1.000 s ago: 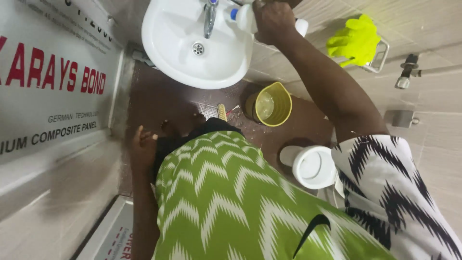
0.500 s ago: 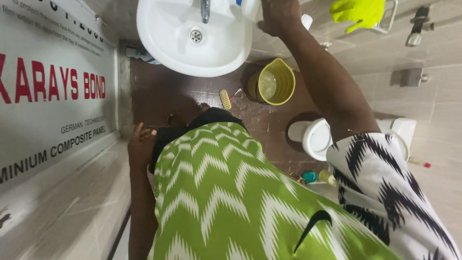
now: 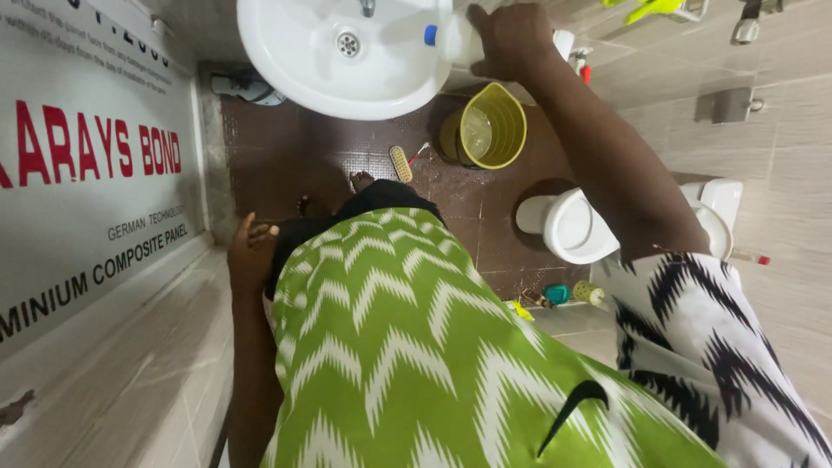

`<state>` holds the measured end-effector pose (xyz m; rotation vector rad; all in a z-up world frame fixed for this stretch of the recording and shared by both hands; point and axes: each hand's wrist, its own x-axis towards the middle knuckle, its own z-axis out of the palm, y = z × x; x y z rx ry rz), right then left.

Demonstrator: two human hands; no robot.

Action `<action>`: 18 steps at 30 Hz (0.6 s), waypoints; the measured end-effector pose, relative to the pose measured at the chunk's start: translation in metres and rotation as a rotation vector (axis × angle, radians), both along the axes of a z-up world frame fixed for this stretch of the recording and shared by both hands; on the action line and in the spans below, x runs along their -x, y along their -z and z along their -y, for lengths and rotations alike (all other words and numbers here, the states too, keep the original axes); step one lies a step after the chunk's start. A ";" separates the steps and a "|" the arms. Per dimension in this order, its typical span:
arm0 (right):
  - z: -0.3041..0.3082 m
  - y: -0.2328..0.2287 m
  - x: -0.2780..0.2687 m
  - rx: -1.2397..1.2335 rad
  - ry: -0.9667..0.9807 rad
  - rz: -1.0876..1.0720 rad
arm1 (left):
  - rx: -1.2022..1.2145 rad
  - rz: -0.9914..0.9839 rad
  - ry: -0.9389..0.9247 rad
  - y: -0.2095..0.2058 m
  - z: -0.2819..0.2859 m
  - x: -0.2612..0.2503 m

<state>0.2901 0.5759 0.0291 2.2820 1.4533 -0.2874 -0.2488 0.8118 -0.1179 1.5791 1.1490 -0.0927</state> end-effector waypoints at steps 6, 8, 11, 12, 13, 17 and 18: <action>-0.004 -0.004 0.044 -0.003 -0.095 -0.038 | -0.022 0.037 0.101 0.006 -0.009 0.002; -0.008 0.000 0.049 -0.010 -0.108 -0.034 | 0.014 0.035 0.073 0.000 -0.013 -0.001; -0.017 0.006 0.058 -0.059 -0.171 -0.009 | 0.059 0.025 0.048 -0.003 -0.018 0.000; -0.018 0.007 0.061 -0.096 -0.215 0.016 | 0.071 0.022 0.057 -0.003 -0.019 0.001; -0.024 0.006 0.066 -0.094 -0.216 0.013 | 0.074 0.020 0.056 -0.001 -0.018 0.005; -0.050 -0.001 0.081 -0.015 -0.215 0.084 | 0.070 0.066 0.038 0.010 -0.017 0.015; -0.059 -0.004 0.085 0.001 -0.219 0.110 | 0.046 0.063 0.037 0.013 -0.017 0.018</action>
